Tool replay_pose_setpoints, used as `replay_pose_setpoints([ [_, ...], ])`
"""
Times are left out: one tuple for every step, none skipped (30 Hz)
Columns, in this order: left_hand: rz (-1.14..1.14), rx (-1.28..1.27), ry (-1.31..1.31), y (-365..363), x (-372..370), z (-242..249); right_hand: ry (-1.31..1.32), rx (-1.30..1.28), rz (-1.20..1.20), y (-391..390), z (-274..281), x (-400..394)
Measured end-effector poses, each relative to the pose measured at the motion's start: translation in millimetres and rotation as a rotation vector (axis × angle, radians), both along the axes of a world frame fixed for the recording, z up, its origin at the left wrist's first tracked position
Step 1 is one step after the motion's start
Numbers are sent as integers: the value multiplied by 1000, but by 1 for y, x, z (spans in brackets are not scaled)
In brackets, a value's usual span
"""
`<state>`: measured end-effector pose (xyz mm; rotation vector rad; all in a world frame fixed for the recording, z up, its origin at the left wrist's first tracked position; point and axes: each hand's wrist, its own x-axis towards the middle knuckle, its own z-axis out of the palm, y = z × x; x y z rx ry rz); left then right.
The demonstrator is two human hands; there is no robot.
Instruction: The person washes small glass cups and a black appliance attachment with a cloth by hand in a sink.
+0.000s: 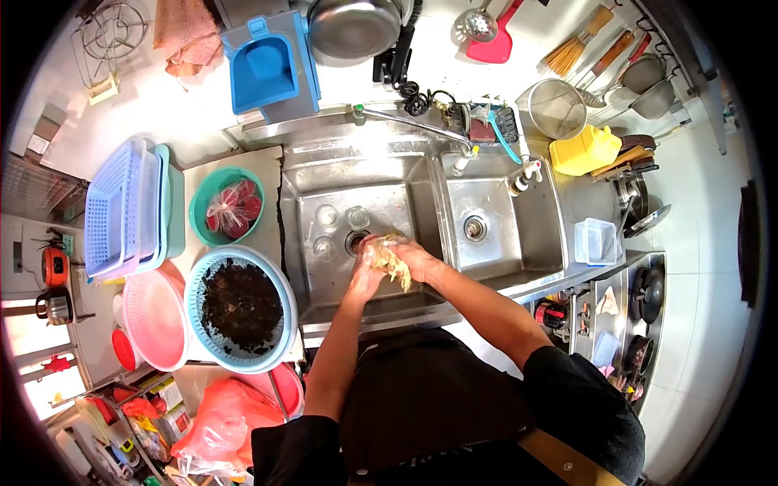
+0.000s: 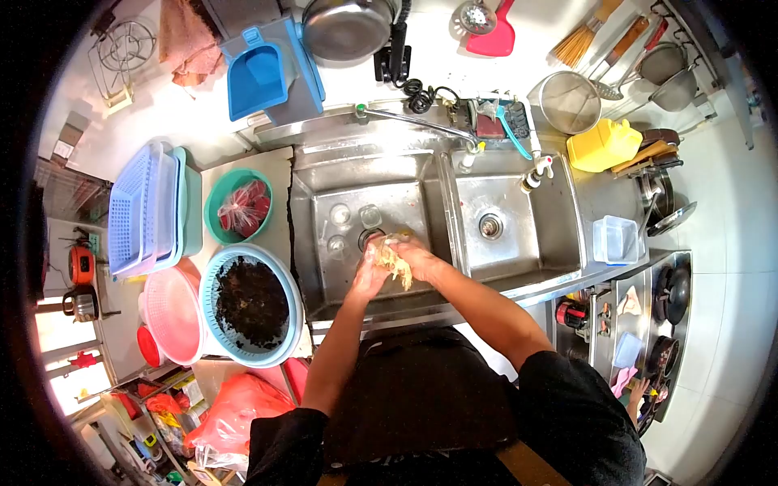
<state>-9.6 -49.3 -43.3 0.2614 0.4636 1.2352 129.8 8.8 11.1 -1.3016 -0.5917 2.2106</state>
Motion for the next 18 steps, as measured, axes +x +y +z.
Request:
replay_pose_setpoints([
  [36,23,-18,1,1,6,27,-21,-17,-2,6,-4],
  [70,-9,-15,2,1,12,1,-36,-4,-2,12,-7],
  [84,-46,3,6,-1,18,-91,191,159,-1,19,-8],
  [97,-88,20,8,-3,23,-182,413,321,-3,26,-7],
  [109,-133,36,9,-4,27,-274,633,483,-6,30,-5],
  [127,-188,-19,11,-6,28,-438,692,624,-9,24,-3],
  [54,-181,9,12,-11,28,-585,855,774,-13,47,-5],
  [-15,-173,37,13,-18,28,-733,1020,926,-17,73,-5],
  [-80,-165,65,13,-22,30,-880,1186,1081,-20,92,-8],
  [-118,-254,117,13,-23,32,-1047,1117,1425,-15,95,-10],
  [-103,-243,92,14,-24,34,-1068,1144,1319,-15,87,-10],
  [-89,-233,65,14,-24,35,-1088,1168,1213,-17,84,-13],
  [-71,-223,34,13,-23,36,-1103,1192,1114,-16,81,-15],
  [-45,-246,95,13,-19,35,-1113,1020,1039,-16,77,-19],
  [-47,-308,124,12,-17,42,-610,639,622,-14,47,-19],
  [-19,-268,67,8,-16,32,-394,320,347,-19,42,-20],
  [13,-224,10,7,-15,22,-176,7,73,-20,38,-21],
  [34,-230,23,8,-15,19,-24,-218,-74,-19,56,-25],
])
